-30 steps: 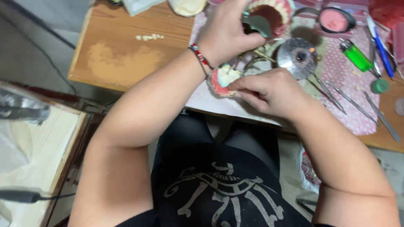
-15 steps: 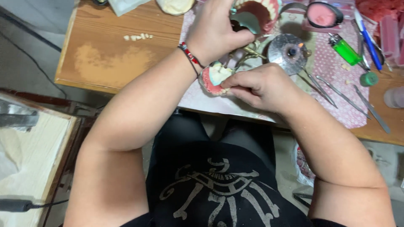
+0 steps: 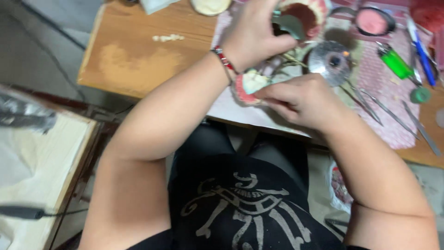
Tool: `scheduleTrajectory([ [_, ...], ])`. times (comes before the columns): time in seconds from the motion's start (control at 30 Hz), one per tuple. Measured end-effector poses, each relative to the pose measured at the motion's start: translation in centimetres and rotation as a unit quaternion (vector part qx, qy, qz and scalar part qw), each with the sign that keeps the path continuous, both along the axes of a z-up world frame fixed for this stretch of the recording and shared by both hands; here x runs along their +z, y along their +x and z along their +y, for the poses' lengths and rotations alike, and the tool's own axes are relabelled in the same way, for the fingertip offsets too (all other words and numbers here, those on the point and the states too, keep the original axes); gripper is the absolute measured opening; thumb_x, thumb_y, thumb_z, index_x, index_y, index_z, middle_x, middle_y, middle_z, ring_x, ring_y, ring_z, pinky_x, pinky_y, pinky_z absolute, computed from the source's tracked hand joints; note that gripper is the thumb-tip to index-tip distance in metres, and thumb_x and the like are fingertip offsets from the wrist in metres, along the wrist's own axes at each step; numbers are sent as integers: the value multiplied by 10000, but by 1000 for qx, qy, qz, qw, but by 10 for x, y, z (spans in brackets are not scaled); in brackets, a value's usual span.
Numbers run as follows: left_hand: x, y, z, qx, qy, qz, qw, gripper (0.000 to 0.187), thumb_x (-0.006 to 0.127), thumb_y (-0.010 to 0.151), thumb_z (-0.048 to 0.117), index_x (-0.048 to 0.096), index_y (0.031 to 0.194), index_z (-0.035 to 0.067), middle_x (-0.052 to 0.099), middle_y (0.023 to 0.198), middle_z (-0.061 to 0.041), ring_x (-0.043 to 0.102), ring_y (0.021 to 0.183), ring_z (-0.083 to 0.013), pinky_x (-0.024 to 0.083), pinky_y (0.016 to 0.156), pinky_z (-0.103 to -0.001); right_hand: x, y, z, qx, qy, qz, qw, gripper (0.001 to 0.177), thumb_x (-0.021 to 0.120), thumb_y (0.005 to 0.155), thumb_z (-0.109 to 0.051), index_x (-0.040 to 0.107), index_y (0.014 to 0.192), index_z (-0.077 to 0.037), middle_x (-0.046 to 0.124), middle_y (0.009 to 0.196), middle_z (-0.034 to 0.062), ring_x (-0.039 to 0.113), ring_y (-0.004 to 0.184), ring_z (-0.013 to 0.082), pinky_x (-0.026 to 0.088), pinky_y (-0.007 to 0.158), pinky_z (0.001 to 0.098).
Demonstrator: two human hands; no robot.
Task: Shape and refine a dental prosthesis model using hand tools and a heat source
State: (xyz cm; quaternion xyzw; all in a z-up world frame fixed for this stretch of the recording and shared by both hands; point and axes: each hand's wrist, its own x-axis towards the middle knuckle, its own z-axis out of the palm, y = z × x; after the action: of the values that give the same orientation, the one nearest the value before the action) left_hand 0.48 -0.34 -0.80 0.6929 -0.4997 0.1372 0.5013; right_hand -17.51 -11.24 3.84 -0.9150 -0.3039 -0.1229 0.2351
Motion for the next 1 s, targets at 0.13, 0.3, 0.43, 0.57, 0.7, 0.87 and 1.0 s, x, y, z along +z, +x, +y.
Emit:
scheduleTrajectory([
  [0.13, 7, -6, 2, 18, 2, -3, 1000, 488, 853, 689, 264, 635, 1082, 75, 701, 1010, -140, 661, 903, -329, 488, 788, -415, -6, -4, -6, -20, -14, -23, 999, 111, 720, 1025, -180, 756, 1127, -154, 755, 815, 26, 681, 638, 237, 505, 588, 344],
  [0.3, 3, -1, 5, -6, 15, 30, 999, 504, 851, 718, 282, 641, 1138, 99, 735, 1079, -129, 704, 984, -300, 518, 865, -383, -5, -2, -3, -3, -21, -22, 1000, 125, 719, 1011, -161, 765, 1126, -150, 781, 881, 25, 718, 690, 217, 532, 612, 339],
  [0.43, 2, -1, 7, -1, 11, 18, 1000, 532, 844, 716, 292, 563, 1129, 111, 740, 978, -94, 703, 884, -306, 527, 755, -398, -6, -1, -1, -34, -37, -10, 999, 147, 692, 1004, -148, 748, 1138, -167, 775, 884, 15, 688, 657, 246, 492, 573, 344],
  [0.57, 2, -3, 3, -46, -25, 10, 999, 523, 879, 734, 193, 625, 1166, 43, 741, 1098, -146, 725, 998, -311, 537, 893, -394, -2, -6, -8, -24, -70, -36, 997, 149, 655, 1058, -241, 658, 1170, -143, 709, 776, 35, 681, 646, 262, 498, 584, 379],
  [0.7, 25, -13, 13, -11, 20, 18, 1000, 649, 830, 716, 182, 528, 1278, 64, 741, 1074, -100, 746, 917, -289, 578, 810, -400, -8, -12, -24, -35, -16, -39, 998, 427, 714, 1063, -310, 548, 1401, -110, 659, 723, -23, 662, 631, 244, 490, 591, 366],
  [0.87, 26, -18, 14, -1, 25, 50, 998, 627, 832, 728, 181, 513, 1265, 123, 742, 1022, -27, 741, 899, -244, 557, 811, -367, -15, -29, -50, -103, 51, -69, 991, 720, 824, 1086, -312, 368, 1609, -122, 652, 777, -67, 648, 669, 153, 511, 645, 323],
  [1.0, 25, -17, 14, 7, 22, 47, 999, 639, 822, 712, 169, 505, 1266, 130, 754, 984, -14, 744, 863, -251, 563, 789, -373, -20, -37, -63, -118, 141, -88, 979, 874, 886, 1083, -146, 243, 1659, -18, 646, 712, 11, 595, 573, 95, 498, 540, 267],
])
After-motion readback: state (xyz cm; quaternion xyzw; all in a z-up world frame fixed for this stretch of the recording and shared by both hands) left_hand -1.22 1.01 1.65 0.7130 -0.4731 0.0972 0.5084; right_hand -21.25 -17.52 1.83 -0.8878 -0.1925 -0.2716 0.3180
